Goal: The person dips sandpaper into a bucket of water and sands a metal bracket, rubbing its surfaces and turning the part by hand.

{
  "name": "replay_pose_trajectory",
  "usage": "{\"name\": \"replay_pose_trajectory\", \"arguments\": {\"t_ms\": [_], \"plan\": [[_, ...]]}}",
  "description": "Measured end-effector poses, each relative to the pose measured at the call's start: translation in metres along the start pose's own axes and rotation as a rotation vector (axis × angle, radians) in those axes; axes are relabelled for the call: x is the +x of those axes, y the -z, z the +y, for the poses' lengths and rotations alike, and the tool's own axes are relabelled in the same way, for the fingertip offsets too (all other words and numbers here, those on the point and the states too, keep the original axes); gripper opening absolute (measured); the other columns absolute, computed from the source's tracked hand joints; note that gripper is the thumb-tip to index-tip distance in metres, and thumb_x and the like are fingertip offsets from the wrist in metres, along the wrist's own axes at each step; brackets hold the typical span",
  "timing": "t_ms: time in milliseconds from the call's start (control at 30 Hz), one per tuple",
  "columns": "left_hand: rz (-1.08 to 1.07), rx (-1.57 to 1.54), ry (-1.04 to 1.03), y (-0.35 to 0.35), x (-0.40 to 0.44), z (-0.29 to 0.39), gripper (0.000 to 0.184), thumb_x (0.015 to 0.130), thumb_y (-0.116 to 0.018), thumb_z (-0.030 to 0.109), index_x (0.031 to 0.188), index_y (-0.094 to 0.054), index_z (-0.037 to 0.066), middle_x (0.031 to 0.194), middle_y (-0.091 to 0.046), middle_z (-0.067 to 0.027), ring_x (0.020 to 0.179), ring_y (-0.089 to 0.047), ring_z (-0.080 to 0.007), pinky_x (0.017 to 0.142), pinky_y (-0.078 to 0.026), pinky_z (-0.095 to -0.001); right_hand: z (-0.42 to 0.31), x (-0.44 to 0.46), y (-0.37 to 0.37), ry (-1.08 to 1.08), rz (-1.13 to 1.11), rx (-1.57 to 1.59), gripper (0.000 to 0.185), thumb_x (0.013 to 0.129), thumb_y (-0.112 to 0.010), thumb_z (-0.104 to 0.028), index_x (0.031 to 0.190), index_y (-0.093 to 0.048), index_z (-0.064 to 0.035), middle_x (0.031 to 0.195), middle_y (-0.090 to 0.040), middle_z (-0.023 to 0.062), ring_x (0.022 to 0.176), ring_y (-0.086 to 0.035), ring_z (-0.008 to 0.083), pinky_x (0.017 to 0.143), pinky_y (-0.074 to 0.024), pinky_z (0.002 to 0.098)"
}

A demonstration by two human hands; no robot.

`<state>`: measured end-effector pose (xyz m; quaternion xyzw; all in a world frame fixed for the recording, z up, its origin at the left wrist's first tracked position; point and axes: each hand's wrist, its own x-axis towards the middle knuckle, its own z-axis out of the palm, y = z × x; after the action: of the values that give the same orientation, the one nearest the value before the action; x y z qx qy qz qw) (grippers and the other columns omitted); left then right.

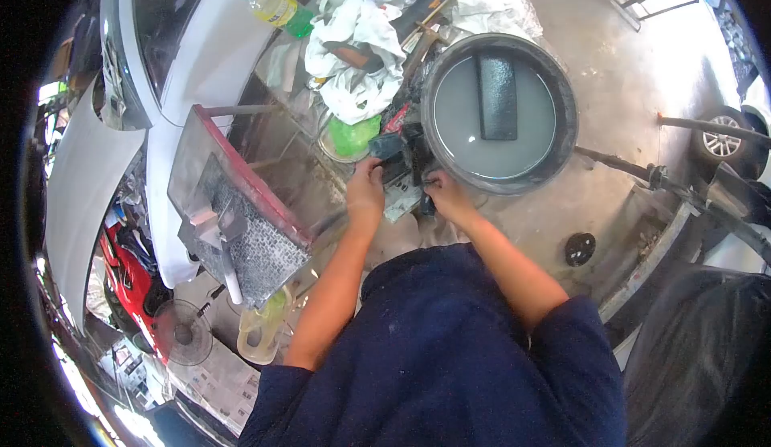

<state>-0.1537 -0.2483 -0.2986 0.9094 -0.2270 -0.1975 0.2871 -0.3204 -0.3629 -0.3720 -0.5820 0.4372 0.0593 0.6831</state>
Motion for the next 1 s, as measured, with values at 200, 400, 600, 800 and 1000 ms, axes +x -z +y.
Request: {"name": "replay_pose_trajectory", "arguments": {"t_ms": [200,400,600,800,1000], "plan": [[-0.092,-0.519,0.356,0.029,-0.010,-0.019,0.027,0.103,-0.058,0.004,0.129,-0.066,0.004,0.106,-0.075,-0.0130,0.087,-0.073,-0.0187,0.073,-0.059,-0.0332,-0.039,-0.006,-0.007,-0.074,-0.125,-0.107,0.036,0.094,-0.067,-0.020,0.125,-0.065,-0.0022,0.099,-0.072,0.0123,0.089,-0.068,0.0227,0.079,-0.0533,0.0373],[-0.069,-0.663,0.375,0.045,-0.022,-0.029,0.027,0.103,-0.057,0.005,0.128,-0.064,-0.001,0.096,-0.071,-0.0054,0.079,-0.065,-0.0105,0.066,-0.056,-0.0261,-0.066,-0.012,-0.009,0.057,-0.211,-0.165,0.039,0.093,-0.069,-0.023,0.126,-0.065,-0.0020,0.108,-0.073,0.0169,0.100,-0.069,0.0262,0.088,-0.0530,0.0385],[0.015,-0.403,0.244,0.045,-0.029,-0.031,0.026,0.099,-0.062,0.013,0.123,-0.069,0.005,0.083,-0.067,-0.0042,0.074,-0.064,-0.0122,0.065,-0.052,-0.0330,-0.099,-0.029,-0.019,0.535,0.273,-0.625,0.069,0.091,-0.070,-0.022,0.152,-0.046,0.0007,0.148,-0.053,0.0283,0.133,-0.055,0.0404,0.114,-0.0426,0.0442],[-0.174,-0.507,-0.113,0.072,-0.029,0.065,0.026,0.097,-0.061,0.017,0.118,-0.071,0.003,0.096,-0.075,-0.0135,0.082,-0.069,-0.0199,0.077,-0.055,-0.0352,-0.182,-0.131,-0.001,0.933,0.153,-0.874,0.068,0.084,-0.067,-0.003,0.149,-0.049,0.0016,0.147,-0.055,0.0281,0.133,-0.056,0.0423,0.114,-0.0435,0.0485],[-0.266,-0.479,-0.404,0.079,0.005,0.153,0.025,0.094,-0.058,0.014,0.112,-0.071,0.003,0.102,-0.074,-0.0177,0.094,-0.072,-0.0336,0.082,-0.056,-0.0421,-0.224,-0.155,0.092,0.860,0.348,-0.851,0.037,0.090,-0.058,0.005,0.125,-0.069,-0.0028,0.114,-0.074,0.0205,0.107,-0.071,0.0379,0.094,-0.0556,0.0469]]}}
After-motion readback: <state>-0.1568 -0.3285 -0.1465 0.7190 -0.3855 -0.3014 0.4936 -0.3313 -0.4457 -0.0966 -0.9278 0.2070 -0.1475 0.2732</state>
